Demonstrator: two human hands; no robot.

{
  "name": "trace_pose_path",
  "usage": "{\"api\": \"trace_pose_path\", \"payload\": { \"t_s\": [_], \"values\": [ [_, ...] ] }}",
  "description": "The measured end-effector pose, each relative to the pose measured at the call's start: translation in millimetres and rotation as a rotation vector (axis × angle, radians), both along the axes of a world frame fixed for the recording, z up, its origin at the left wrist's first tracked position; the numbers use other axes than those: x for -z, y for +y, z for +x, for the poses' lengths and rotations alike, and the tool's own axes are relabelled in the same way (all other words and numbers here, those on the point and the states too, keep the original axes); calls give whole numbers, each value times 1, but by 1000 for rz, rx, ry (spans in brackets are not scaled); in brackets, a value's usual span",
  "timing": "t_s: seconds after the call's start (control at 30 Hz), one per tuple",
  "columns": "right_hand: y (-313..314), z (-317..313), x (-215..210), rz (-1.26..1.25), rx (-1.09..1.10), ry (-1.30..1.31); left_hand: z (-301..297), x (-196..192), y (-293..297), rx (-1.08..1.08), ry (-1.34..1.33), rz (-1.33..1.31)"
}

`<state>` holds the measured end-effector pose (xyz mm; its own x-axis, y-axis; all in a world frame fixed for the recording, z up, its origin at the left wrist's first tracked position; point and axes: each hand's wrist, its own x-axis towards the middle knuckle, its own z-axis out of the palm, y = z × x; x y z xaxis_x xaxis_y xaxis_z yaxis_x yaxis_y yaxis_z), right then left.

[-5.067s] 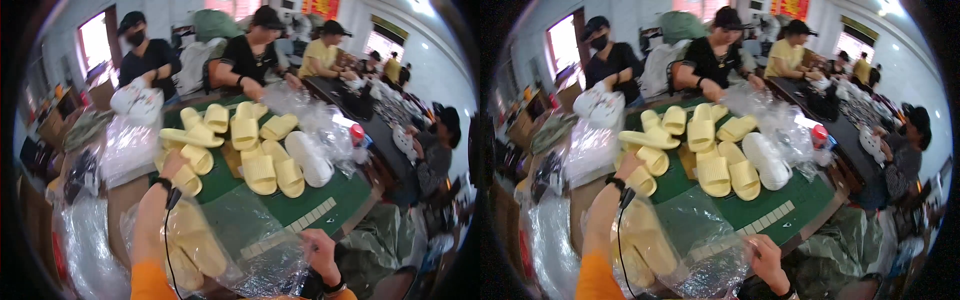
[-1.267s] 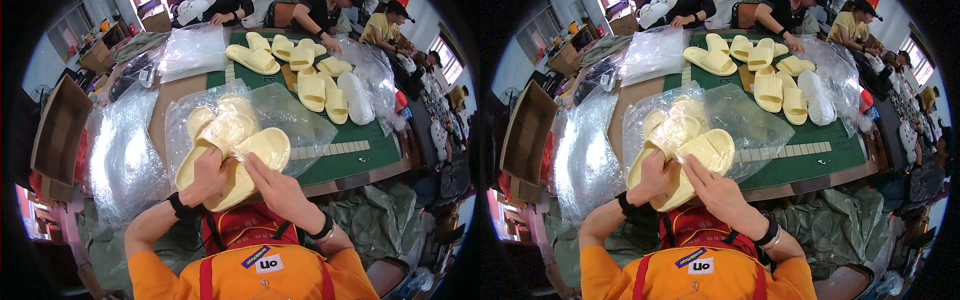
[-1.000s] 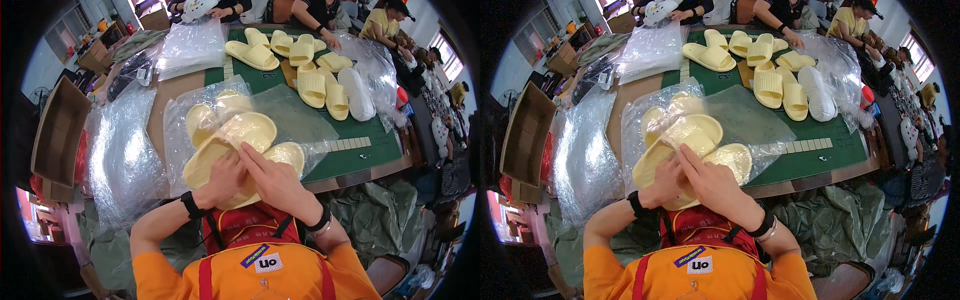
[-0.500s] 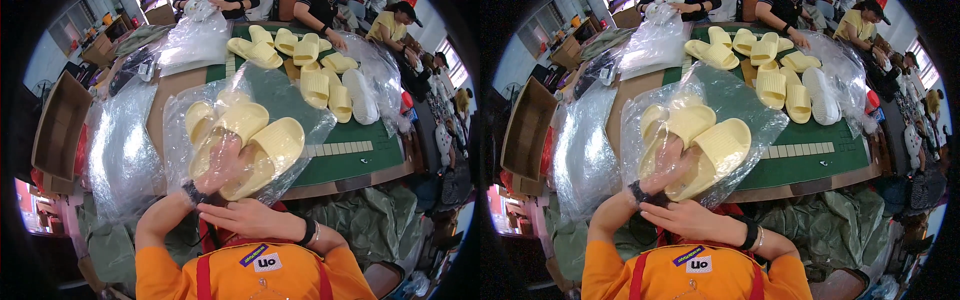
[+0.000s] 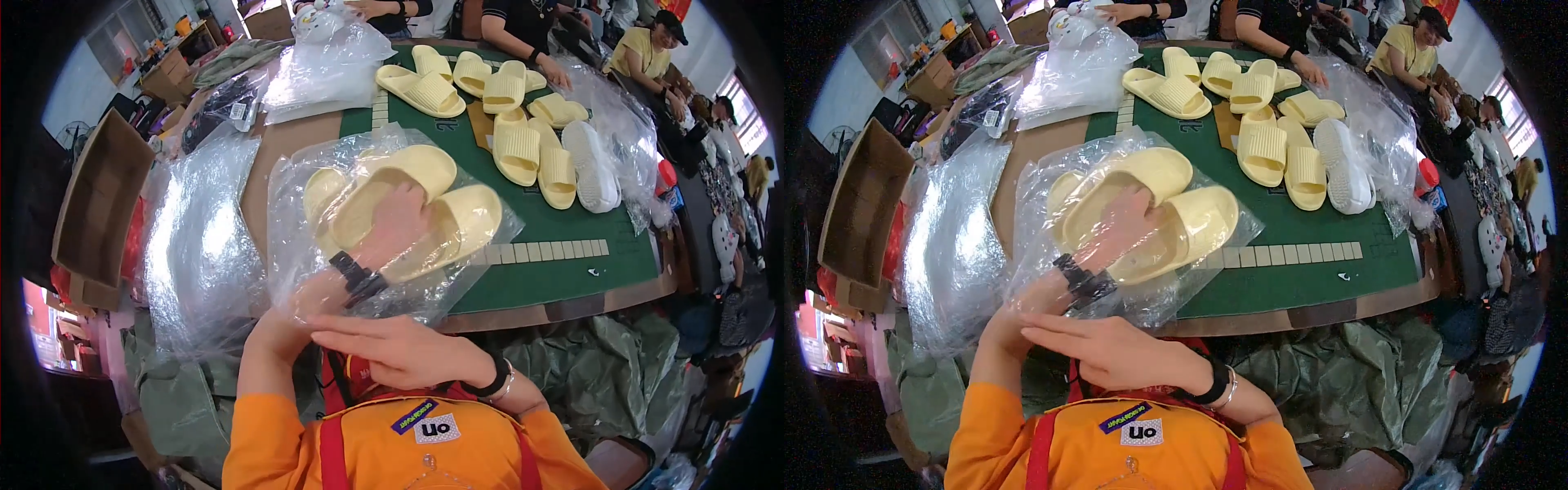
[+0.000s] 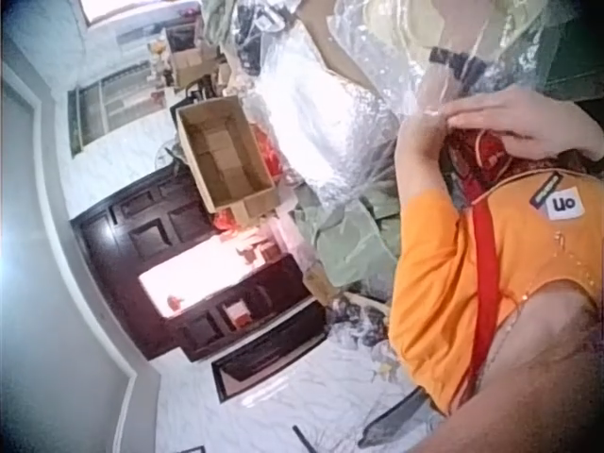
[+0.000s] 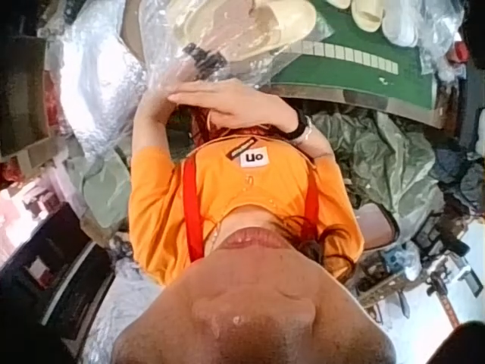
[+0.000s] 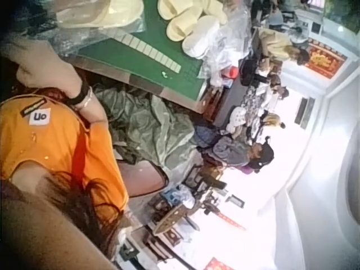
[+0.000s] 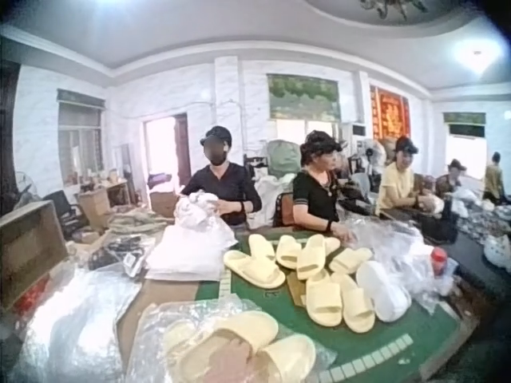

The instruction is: Packing several pairs of shoes and slides into individual plastic bags and placing them into a larger transport bag.

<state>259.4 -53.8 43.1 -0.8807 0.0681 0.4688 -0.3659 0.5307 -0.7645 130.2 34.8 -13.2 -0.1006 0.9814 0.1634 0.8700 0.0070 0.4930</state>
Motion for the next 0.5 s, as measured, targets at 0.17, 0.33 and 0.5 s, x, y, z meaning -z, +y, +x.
{"api": "trace_pose_path", "payload": {
  "t_s": [0.17, 0.33, 0.5],
  "values": [
    [12, 41, 6, -184, 145, -65, -17, 15, -33, 134, 49, 253],
    [29, 97, 78, -972, 902, -219, -60, 15, -120, 290, 227, 399],
    [22, 105, 105, -1396, 829, -107, -140, 37, -187, -267, -176, 345]
  ]
}}
